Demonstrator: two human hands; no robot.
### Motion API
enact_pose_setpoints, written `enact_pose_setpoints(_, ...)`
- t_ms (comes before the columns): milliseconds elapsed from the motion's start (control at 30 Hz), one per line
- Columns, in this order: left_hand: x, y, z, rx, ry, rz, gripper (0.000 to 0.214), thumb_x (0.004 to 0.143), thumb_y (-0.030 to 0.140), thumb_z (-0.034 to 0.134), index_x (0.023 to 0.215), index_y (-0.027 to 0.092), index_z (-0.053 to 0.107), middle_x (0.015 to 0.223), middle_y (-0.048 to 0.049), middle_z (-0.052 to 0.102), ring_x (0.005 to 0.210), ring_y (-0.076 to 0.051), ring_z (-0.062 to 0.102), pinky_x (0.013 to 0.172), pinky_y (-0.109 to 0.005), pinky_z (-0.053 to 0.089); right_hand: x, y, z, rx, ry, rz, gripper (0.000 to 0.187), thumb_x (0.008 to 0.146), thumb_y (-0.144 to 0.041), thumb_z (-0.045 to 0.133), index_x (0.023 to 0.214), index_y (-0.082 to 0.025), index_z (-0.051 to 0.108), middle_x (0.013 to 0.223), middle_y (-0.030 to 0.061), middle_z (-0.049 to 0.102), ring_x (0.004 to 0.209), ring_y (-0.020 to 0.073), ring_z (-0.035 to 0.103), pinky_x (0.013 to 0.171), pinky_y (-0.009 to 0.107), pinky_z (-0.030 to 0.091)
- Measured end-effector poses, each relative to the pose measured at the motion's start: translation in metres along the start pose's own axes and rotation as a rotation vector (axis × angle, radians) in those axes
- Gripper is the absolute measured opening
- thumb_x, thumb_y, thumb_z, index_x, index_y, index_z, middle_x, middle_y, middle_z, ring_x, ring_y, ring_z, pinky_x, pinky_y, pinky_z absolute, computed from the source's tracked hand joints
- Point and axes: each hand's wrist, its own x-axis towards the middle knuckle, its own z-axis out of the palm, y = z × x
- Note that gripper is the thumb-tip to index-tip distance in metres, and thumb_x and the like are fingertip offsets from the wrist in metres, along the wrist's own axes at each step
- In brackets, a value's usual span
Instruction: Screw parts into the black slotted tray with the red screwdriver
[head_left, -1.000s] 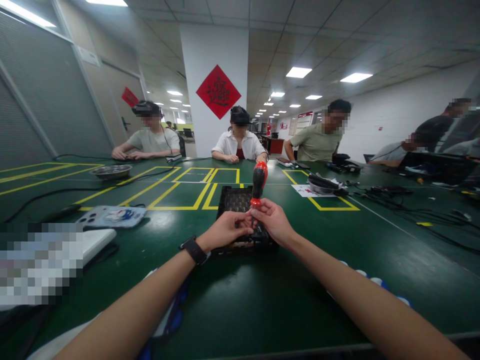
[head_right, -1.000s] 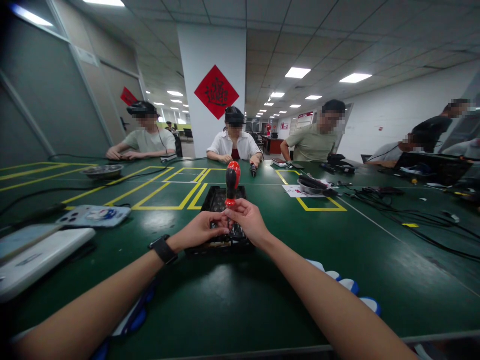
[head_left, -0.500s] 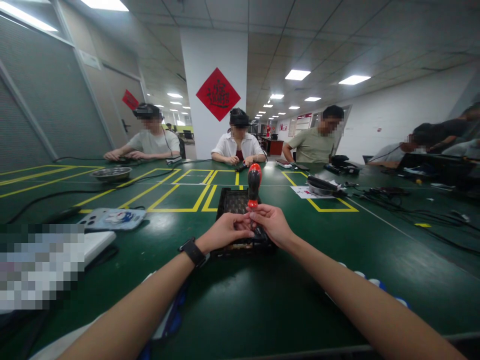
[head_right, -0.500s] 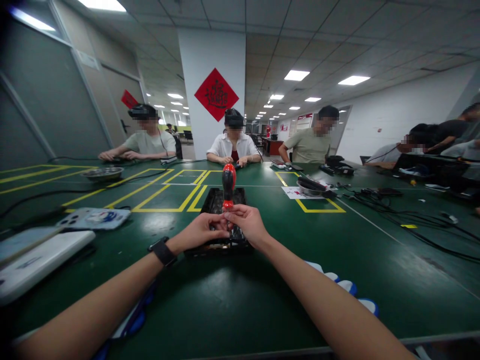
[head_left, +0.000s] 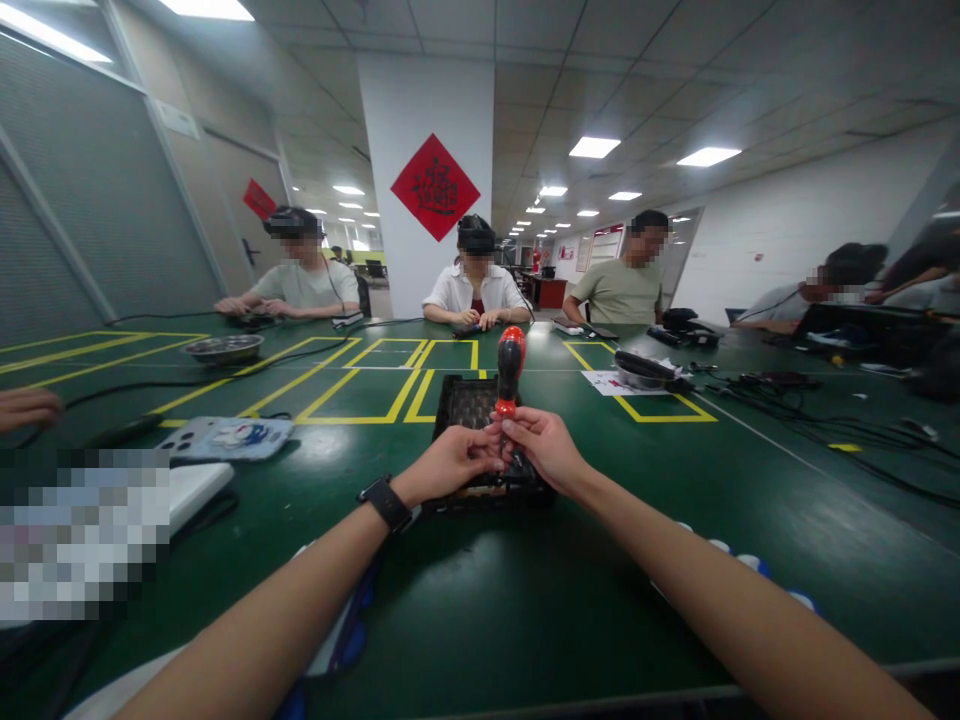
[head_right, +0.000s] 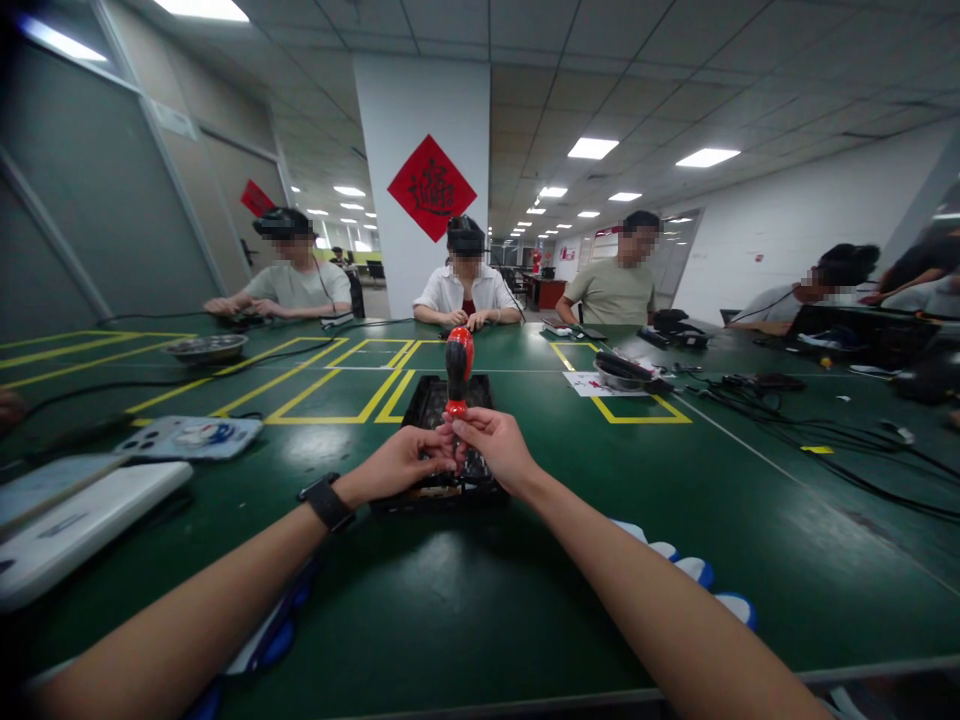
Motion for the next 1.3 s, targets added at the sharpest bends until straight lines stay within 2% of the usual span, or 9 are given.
enact_pose_setpoints(200, 0.001, 0.001, 0.0, 0.01, 0.013, -0.029, 0.024, 0.073, 0.033, 0.061, 0.078, 0.009, 0.063, 0.072, -0.0033, 0.064, 0.066, -0.012, 0.056, 0.065, -0.023, 0.044, 0.001, 0.001, 0.0, -0.024, 0.075, -0.046, 0.021, 0.068, -0.028, 0.068, 0.084, -0.015, 0.063, 0.077, 0.0047, 0.067, 0.058, 0.009, 0.056, 0.055, 0.022, 0.044)
enact_pose_setpoints(400, 0.001, -0.001, 0.001, 0.05, 0.008, -0.039, 0.024, 0.072, 0.034, 0.062, 0.072, 0.01, 0.063, 0.072, -0.0041, 0.065, 0.066, -0.012, 0.056, 0.064, -0.023, 0.044, 0.001, 0.001, 0.002, -0.058, 0.099, -0.059, 0.022, 0.062, -0.027, 0.072, 0.077, -0.015, 0.062, 0.071, 0.0019, 0.065, 0.06, 0.01, 0.056, 0.055, 0.022, 0.044)
enact_pose_setpoints(533, 0.0, -0.002, 0.0, 0.041, 0.0, -0.029, 0.021, 0.074, 0.031, 0.059, 0.076, 0.01, 0.062, 0.07, -0.0032, 0.065, 0.064, -0.012, 0.057, 0.062, -0.022, 0.044, 0.001, 0.0, 0.002, -0.043, 0.118, -0.073, 0.023, 0.059, -0.024, 0.074, 0.076, -0.016, 0.061, 0.069, -0.0006, 0.063, 0.06, 0.0094, 0.055, 0.055, 0.022, 0.044)
enact_pose_setpoints(767, -0.001, -0.001, -0.002, 0.13, -0.006, 0.045, 0.02, 0.08, 0.027, 0.052, 0.076, 0.011, 0.064, 0.078, -0.0036, 0.066, 0.075, -0.014, 0.059, 0.073, -0.024, 0.043, 0.0, -0.003, 0.001, 0.008, 0.007, 0.005, 0.022, 0.07, -0.028, 0.066, 0.087, -0.014, 0.064, 0.08, 0.0052, 0.067, 0.057, 0.0083, 0.055, 0.053, 0.023, 0.044)
enact_pose_setpoints(967, 0.0, 0.005, -0.003, 0.175, -0.025, 0.054, 0.024, 0.082, 0.033, 0.049, 0.082, 0.012, 0.061, 0.079, -0.0026, 0.064, 0.073, -0.014, 0.057, 0.07, -0.023, 0.042, 0.001, -0.002, 0.001, 0.054, 0.06, -0.012, 0.024, 0.068, -0.029, 0.068, 0.086, -0.014, 0.064, 0.075, 0.0045, 0.067, 0.055, 0.0086, 0.056, 0.052, 0.022, 0.044)
enact_pose_setpoints(1067, 0.0, 0.01, -0.009, 0.346, 0.059, 0.066, 0.027, 0.084, 0.037, 0.045, 0.089, 0.015, 0.061, 0.084, -0.0029, 0.063, 0.078, -0.015, 0.056, 0.076, -0.027, 0.04, 0.002, -0.004, 0.0, 0.054, 0.133, -0.014, 0.022, 0.069, -0.031, 0.066, 0.082, -0.013, 0.063, 0.067, 0.0026, 0.065, 0.053, 0.0075, 0.055, 0.048, 0.018, 0.042)
enact_pose_setpoints(1167, -0.001, 0.012, -0.016, 0.481, 0.25, 0.037, 0.033, 0.086, 0.039, 0.039, 0.105, 0.019, 0.057, 0.092, -0.0041, 0.062, 0.088, -0.019, 0.054, 0.085, -0.033, 0.037, 0.002, -0.007, 0.0, -0.082, 0.171, 0.019, 0.025, 0.071, -0.037, 0.063, 0.079, -0.013, 0.062, 0.052, -0.0005, 0.061, 0.039, 0.0051, 0.047, 0.037, 0.015, 0.034)
enact_pose_setpoints(1233, 0.0, 0.011, -0.016, 0.416, 0.373, 0.007, 0.037, 0.086, 0.04, 0.036, 0.112, 0.018, 0.052, 0.098, -0.0056, 0.061, 0.093, -0.02, 0.053, 0.087, -0.034, 0.036, 0.001, -0.009, 0.002, -0.226, 0.155, 0.025, 0.028, 0.071, -0.04, 0.062, 0.076, -0.013, 0.061, 0.042, -0.0031, 0.055, 0.031, 0.0048, 0.04, 0.032, 0.015, 0.027)
enact_pose_setpoints(1300, 0.002, 0.01, -0.012, 0.241, 0.445, -0.007, 0.039, 0.086, 0.042, 0.036, 0.113, 0.018, 0.05, 0.104, -0.0064, 0.06, 0.096, -0.02, 0.053, 0.087, -0.033, 0.038, -0.001, -0.012, 0.007, -0.338, 0.114, 0.014, 0.029, 0.07, -0.042, 0.062, 0.075, -0.013, 0.061, 0.037, -0.0046, 0.051, 0.028, 0.0053, 0.038, 0.031, 0.016, 0.026)
